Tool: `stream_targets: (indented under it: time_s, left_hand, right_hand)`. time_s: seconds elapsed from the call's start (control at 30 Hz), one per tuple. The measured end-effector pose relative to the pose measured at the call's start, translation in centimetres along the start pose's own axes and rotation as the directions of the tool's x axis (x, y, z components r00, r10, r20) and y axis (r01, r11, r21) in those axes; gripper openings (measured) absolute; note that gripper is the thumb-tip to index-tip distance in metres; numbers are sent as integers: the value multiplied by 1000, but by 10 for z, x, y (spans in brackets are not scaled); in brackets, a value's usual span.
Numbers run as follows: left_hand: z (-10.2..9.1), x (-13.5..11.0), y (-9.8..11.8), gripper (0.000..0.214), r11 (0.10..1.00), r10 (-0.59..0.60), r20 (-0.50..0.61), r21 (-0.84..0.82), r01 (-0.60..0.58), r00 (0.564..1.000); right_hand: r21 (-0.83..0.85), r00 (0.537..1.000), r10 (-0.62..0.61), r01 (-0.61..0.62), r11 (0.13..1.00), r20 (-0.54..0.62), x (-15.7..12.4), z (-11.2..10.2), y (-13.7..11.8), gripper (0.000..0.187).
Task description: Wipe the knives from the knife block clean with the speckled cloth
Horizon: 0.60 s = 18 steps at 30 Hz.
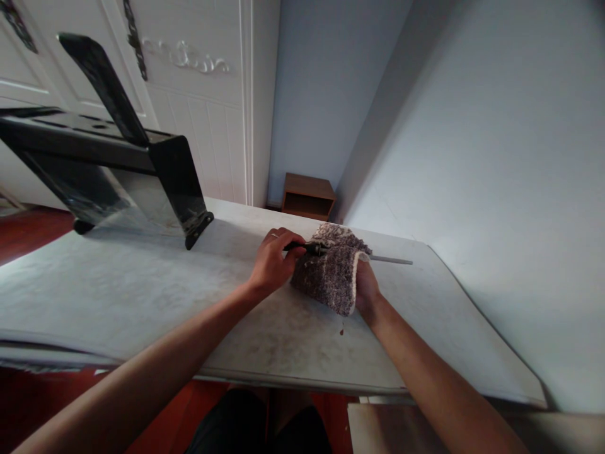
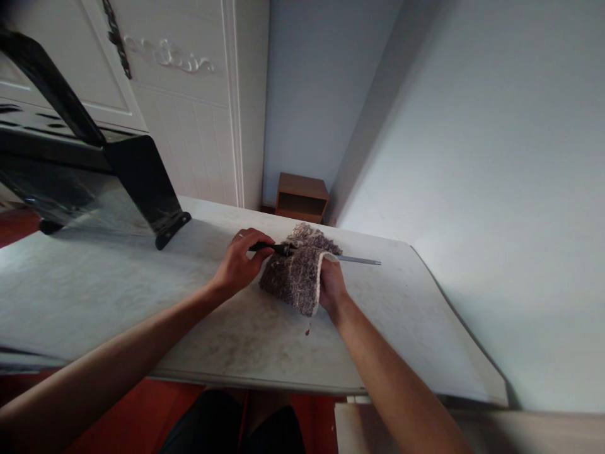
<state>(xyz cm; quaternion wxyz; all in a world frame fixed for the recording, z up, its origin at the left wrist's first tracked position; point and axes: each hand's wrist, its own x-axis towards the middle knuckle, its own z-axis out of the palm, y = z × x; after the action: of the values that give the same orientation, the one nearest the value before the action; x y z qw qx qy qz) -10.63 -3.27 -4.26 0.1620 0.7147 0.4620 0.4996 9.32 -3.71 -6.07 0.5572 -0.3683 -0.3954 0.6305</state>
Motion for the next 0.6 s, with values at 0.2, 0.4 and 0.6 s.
stream_targets:
  time_s: [0.2,0.4,0.6]
  left_hand:
    - [-6,0,0,16,987,111,-53,119,-104,992]
    - [-8,2,-7,32,960,88,6,267,-86,996]
    - [-12,5,-11,25,958,34,15,285,-37,999]
  right_hand:
    - [24,999,27,-26,999,-23,0,0,-4,33]
    - [68,998,28,-25,997,-50,-4,7,-11,33]
    - [63,999,-6,8,998,-34,-3,8,-16,29]
